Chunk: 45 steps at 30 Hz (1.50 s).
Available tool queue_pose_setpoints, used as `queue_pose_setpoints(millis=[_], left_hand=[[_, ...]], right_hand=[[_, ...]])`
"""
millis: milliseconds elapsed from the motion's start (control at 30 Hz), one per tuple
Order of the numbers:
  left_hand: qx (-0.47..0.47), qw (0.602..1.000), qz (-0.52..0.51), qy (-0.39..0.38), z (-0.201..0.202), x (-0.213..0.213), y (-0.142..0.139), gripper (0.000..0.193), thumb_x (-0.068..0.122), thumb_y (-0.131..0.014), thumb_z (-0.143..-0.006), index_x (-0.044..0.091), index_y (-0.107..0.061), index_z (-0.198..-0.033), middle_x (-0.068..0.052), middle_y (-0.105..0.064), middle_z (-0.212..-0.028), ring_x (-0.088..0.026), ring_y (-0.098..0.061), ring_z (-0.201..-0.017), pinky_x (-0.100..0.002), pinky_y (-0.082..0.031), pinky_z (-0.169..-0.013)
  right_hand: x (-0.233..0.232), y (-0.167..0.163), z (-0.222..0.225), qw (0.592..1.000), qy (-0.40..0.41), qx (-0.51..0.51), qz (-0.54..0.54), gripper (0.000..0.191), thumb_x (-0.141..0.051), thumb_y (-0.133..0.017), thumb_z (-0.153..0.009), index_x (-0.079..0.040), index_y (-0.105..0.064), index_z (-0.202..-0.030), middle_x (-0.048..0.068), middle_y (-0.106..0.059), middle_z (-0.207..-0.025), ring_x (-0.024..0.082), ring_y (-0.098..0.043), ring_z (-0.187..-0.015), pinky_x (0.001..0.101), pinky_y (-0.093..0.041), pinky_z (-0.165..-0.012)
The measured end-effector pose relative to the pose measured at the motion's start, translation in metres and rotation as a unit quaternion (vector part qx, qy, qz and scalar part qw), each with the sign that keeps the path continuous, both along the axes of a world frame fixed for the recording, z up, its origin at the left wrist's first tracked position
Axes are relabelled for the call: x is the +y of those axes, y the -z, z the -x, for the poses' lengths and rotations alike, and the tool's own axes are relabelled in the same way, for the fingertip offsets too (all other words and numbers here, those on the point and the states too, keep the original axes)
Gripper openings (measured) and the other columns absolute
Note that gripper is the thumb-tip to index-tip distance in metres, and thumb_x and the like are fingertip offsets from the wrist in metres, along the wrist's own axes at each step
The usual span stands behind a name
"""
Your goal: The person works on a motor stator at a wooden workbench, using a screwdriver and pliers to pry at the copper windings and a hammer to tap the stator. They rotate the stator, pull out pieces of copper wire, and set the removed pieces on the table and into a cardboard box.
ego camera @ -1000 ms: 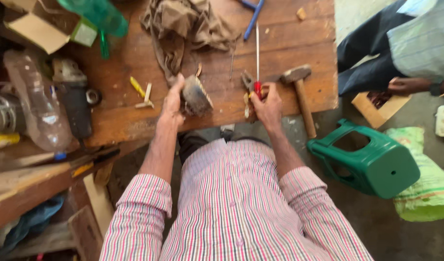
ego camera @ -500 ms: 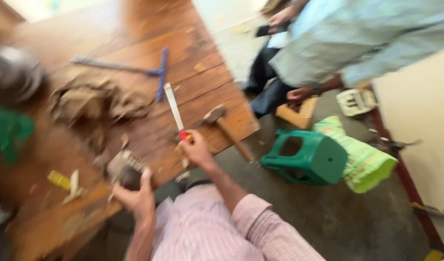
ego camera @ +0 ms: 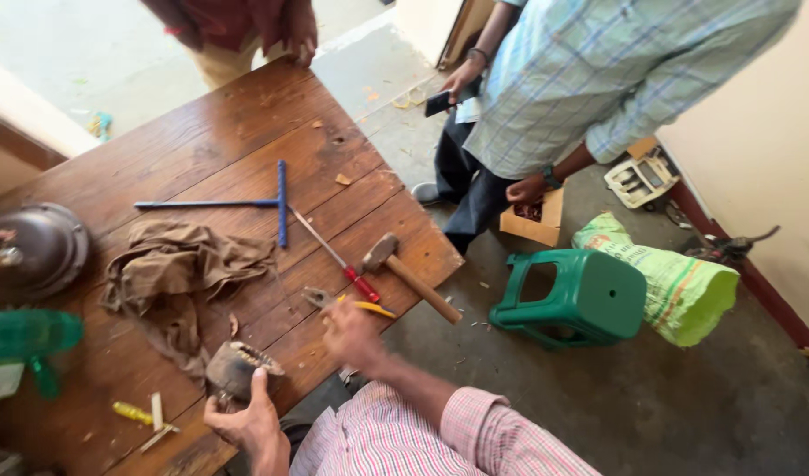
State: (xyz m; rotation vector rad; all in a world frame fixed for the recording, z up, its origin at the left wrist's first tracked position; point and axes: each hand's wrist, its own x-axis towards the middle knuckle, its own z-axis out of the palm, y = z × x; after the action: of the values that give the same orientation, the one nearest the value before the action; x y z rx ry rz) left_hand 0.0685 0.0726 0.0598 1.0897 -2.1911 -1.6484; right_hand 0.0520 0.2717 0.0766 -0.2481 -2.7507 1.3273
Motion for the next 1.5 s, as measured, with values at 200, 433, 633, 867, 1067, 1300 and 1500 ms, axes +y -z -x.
queue_pose_setpoints(millis=[200, 433, 633, 867, 1067, 1300, 1500], left_hand=[[-0.067, 0.998, -0.013, -0.005, 0.016, 0.020, -0.023, 0.093, 0.018, -0.090, -0.080, 0.003, -0.030, -0.149, -0.019, -0.044, -0.137, -0.029, -0.055, -0.116, -0.041, -0.053, -0.092], [-0.034, 0.988, -0.151, -0.017, 0.018, -0.003, -0.017, 0.079, 0.016, -0.079, -0.082, 0.005, -0.037, -0.148, -0.014, -0.058, -0.128, -0.023, -0.065, -0.108, -0.034, -0.059, -0.087], [0.000, 0.983, -0.181, 0.024, -0.013, -0.023, -0.018, 0.031, 0.015, -0.072, -0.094, 0.000, -0.065, -0.119, -0.006, -0.064, -0.106, -0.018, -0.062, -0.092, -0.031, -0.054, -0.078], [0.057, 0.978, -0.192, 0.060, -0.024, -0.043, 0.002, 0.035, 0.019, -0.070, -0.100, -0.002, -0.067, -0.127, -0.004, -0.071, -0.112, -0.011, -0.064, -0.096, -0.027, -0.054, -0.083], [0.056, 0.957, -0.283, 0.015, -0.009, -0.060, 0.013, 0.035, 0.017, -0.065, -0.102, -0.005, -0.070, -0.129, -0.005, -0.073, -0.113, -0.012, -0.065, -0.098, -0.028, -0.053, -0.085], [0.005, 0.884, -0.465, -0.032, 0.003, -0.053, 0.027, 0.032, 0.016, -0.065, -0.100, -0.002, -0.068, -0.127, -0.008, -0.072, -0.110, -0.018, -0.067, -0.096, -0.032, -0.054, -0.089], [-0.015, 0.910, -0.413, -0.029, -0.008, -0.044, 0.040, 0.026, 0.011, -0.065, -0.097, 0.001, -0.069, -0.120, -0.004, -0.070, -0.110, -0.014, -0.064, -0.100, -0.029, -0.053, -0.089]], right_hand=[[-0.034, -0.012, -0.025, 0.970, -0.187, -0.136, 0.072, 0.052, -0.024, -0.068, -0.089, -0.007, -0.058, -0.137, 0.021, -0.053, -0.130, 0.037, -0.062, -0.113, 0.0446, -0.053, -0.096], [-0.075, -0.008, -0.008, 0.973, -0.226, -0.033, 0.030, 0.081, -0.043, -0.083, -0.074, -0.005, -0.055, -0.140, 0.022, -0.053, -0.141, 0.042, -0.054, -0.126, 0.0518, -0.043, -0.105], [-0.084, 0.007, 0.001, 0.975, -0.186, 0.069, 0.095, 0.051, -0.045, -0.085, -0.073, -0.013, -0.069, -0.109, 0.011, -0.069, -0.111, 0.032, -0.066, -0.108, 0.0444, -0.052, -0.097], [-0.100, 0.027, 0.007, 0.961, -0.198, -0.036, 0.190, 0.059, -0.036, -0.087, -0.078, -0.009, -0.066, -0.127, 0.014, -0.068, -0.118, 0.031, -0.066, -0.110, 0.0420, -0.054, -0.098], [-0.110, 0.031, 0.018, 0.971, -0.193, -0.015, 0.141, 0.076, -0.040, -0.094, -0.070, -0.002, -0.062, -0.127, 0.017, -0.066, -0.123, 0.035, -0.060, -0.119, 0.0446, -0.047, -0.103], [-0.104, 0.008, 0.037, 0.968, -0.242, 0.044, -0.047, 0.071, -0.038, -0.094, -0.066, -0.003, -0.062, -0.119, 0.016, -0.064, -0.122, 0.032, -0.053, -0.124, 0.0482, -0.037, -0.102], [-0.088, -0.005, 0.030, 0.932, -0.305, 0.097, -0.172, 0.055, -0.024, -0.085, -0.072, -0.008, -0.062, -0.120, 0.006, -0.064, -0.127, 0.029, -0.051, -0.133, 0.0456, -0.034, -0.109]])
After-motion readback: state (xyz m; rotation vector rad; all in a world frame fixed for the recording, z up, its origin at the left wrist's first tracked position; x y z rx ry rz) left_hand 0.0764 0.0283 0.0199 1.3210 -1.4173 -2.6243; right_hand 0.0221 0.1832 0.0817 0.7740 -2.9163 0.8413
